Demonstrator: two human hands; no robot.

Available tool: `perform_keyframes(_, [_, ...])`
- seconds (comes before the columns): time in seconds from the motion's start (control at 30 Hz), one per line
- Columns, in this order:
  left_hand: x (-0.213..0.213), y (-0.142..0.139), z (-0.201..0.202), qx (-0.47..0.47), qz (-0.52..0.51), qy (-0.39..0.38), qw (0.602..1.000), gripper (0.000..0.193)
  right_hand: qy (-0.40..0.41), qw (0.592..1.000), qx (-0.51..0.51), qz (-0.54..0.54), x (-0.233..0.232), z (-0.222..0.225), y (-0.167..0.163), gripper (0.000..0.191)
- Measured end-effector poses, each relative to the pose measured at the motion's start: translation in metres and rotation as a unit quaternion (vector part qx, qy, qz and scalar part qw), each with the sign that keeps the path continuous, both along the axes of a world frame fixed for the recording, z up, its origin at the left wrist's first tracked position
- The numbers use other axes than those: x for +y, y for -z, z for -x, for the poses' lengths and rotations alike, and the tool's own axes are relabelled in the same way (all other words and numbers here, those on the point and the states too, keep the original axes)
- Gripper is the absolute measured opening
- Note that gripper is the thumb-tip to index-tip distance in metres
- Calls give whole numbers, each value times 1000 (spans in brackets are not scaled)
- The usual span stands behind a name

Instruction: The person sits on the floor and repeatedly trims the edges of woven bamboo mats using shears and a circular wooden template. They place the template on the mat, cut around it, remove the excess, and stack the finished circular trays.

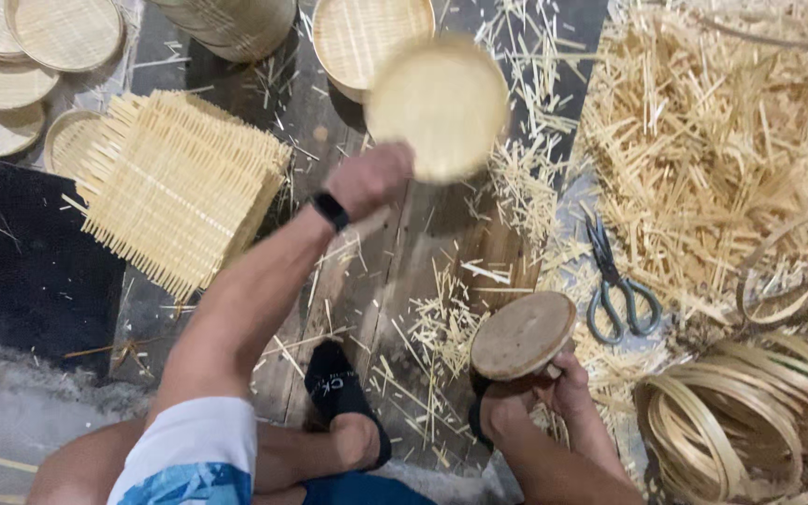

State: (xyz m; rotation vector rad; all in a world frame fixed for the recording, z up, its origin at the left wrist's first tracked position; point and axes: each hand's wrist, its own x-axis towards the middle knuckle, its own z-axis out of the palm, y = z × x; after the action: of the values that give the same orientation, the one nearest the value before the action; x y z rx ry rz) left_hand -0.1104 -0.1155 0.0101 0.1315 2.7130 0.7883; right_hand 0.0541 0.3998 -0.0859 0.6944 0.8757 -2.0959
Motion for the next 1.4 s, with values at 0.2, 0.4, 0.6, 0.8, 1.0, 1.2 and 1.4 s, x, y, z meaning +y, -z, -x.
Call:
perform_keyframes(0.2, [-55, -32, 71, 362, 114, -28, 925, 28, -10, 999, 2, -31, 3, 1, 1, 70])
perform_keyframes(0.4, [-61, -8, 85, 310, 122, -19, 943, 36, -4, 1000, 5, -29, 3, 1, -2, 72])
perform_keyframes(0.6, [-60, -4, 86, 306, 127, -26, 943, 36, -2, 1000, 3, -21, 1, 2, -1, 72])
perform_keyframes(0.8, [-59, -5, 87, 225, 131, -49, 964, 29, -4, 1000, -16, 3, 5, 0, 2, 72])
perform_keyframes(1.0, [-29, -12, 75, 448, 202, -101, 865, 45, 18, 999, -10, -42, -19, 15, -26, 69])
perform_keyframes(1.2, [142, 16, -76, -197, -245, -263, 912, 63, 21, 994, 4, -108, -96, 70, -82, 66])
perform_keyframes(1.4, [145, 31, -105, 41, -407, -440, 799, 41, -100, 962, 123, -223, -134, 107, -100, 56])
